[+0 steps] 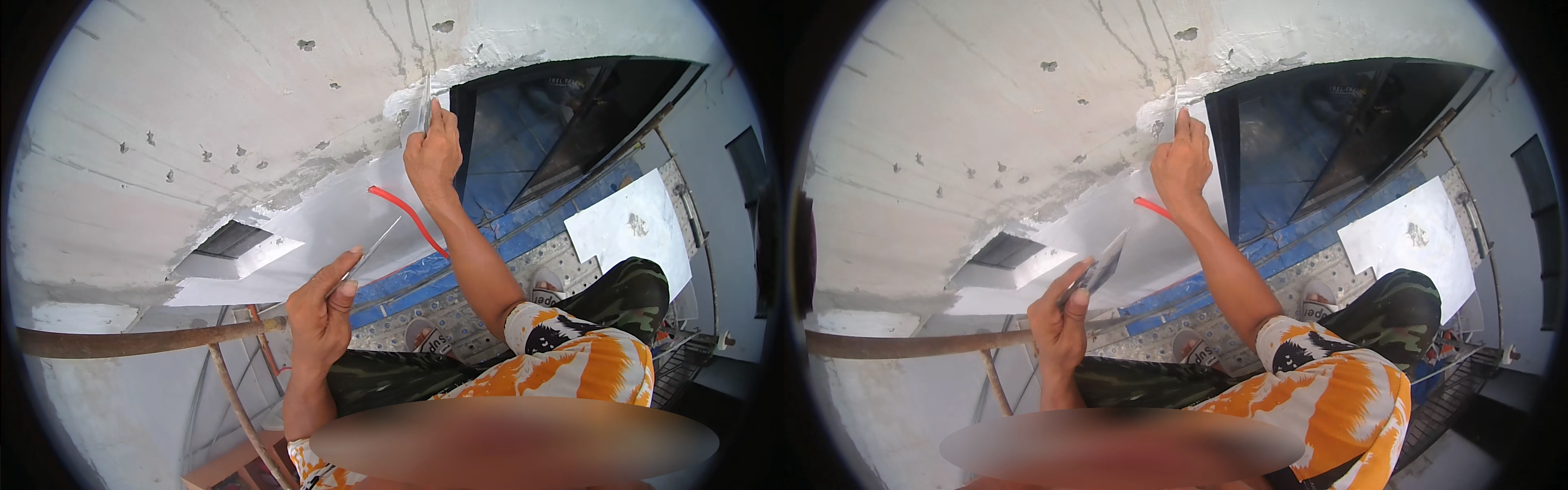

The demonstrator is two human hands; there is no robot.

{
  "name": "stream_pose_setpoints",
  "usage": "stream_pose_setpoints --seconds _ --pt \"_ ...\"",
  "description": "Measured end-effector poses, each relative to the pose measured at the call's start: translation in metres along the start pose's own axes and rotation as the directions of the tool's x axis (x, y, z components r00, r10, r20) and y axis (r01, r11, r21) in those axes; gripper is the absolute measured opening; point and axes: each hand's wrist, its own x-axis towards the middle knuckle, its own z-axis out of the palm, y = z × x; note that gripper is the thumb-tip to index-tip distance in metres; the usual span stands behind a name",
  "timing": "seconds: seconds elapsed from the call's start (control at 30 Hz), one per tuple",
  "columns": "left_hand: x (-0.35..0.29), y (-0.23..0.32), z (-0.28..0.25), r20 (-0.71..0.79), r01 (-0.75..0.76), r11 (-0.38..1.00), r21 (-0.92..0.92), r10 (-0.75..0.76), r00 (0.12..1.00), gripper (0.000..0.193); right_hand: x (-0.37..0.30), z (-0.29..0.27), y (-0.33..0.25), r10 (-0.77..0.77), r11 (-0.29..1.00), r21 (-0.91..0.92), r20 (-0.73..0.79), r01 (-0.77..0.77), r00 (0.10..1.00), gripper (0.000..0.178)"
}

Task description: The person repeatedly scoops white plaster from a board and applies it to a damaged ceiling area using two metal trowels. They smooth the plaster over the surface and edges, working around a rectangular opening and a red cable.

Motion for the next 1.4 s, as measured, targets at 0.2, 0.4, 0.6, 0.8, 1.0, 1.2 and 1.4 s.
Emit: stream_pose_setpoints --seconds 0.2,0.4,0.6,0.8,1.0,1.2,1.4 --pt "-0.004 0.000 0.001 -0.007 0.014 1.000 -0.008 -0.014 1.000 0.030 0.009 0.035 0.002 -0.157 0.983 -0.125 -0.167 0.137 0.973 0.068" --pt "0.001 -0.017 0.005 -0.244 0.073 0.973 -0.219 -0.127 0.961 0.033 -0.024 0.015 0.015 -0.193 0.981 -0.032 -0.028 0.192 0.981 0.061" --pt "0.001 -0.034 0.002 -0.311 0.031 0.919 -0.393 -0.165 0.936 0.032 0.016 0.009 0.003 -0.190 0.980 -0.095 -0.205 0.174 0.960 0.060" --pt "0.020 -0.036 0.008 -0.273 0.018 0.508 -0.861 -0.493 0.826 0.035 -0.014 -0.040 -0.020 -0.296 0.904 0.325 0.011 0.276 0.955 0.047" --pt "0.043 -0.078 0.010 0.074 0.227 0.051 -0.973 -0.857 0.509 0.041 -0.007 -0.132 -0.056 -0.936 0.314 0.577 0.053 0.754 0.349 0.034" --pt "0.034 -0.103 0.024 0.021 0.275 0.912 -0.305 -0.282 0.959 0.039 0.023 -0.178 -0.022 -0.895 0.173 0.288 0.446 0.942 0.028 0.026" --pt "0.063 -0.094 0.021 0.355 0.283 -0.235 -0.930 -0.368 0.860 0.035 0.095 -0.249 0.101 -0.288 0.908 0.037 0.780 0.418 0.556 0.044"
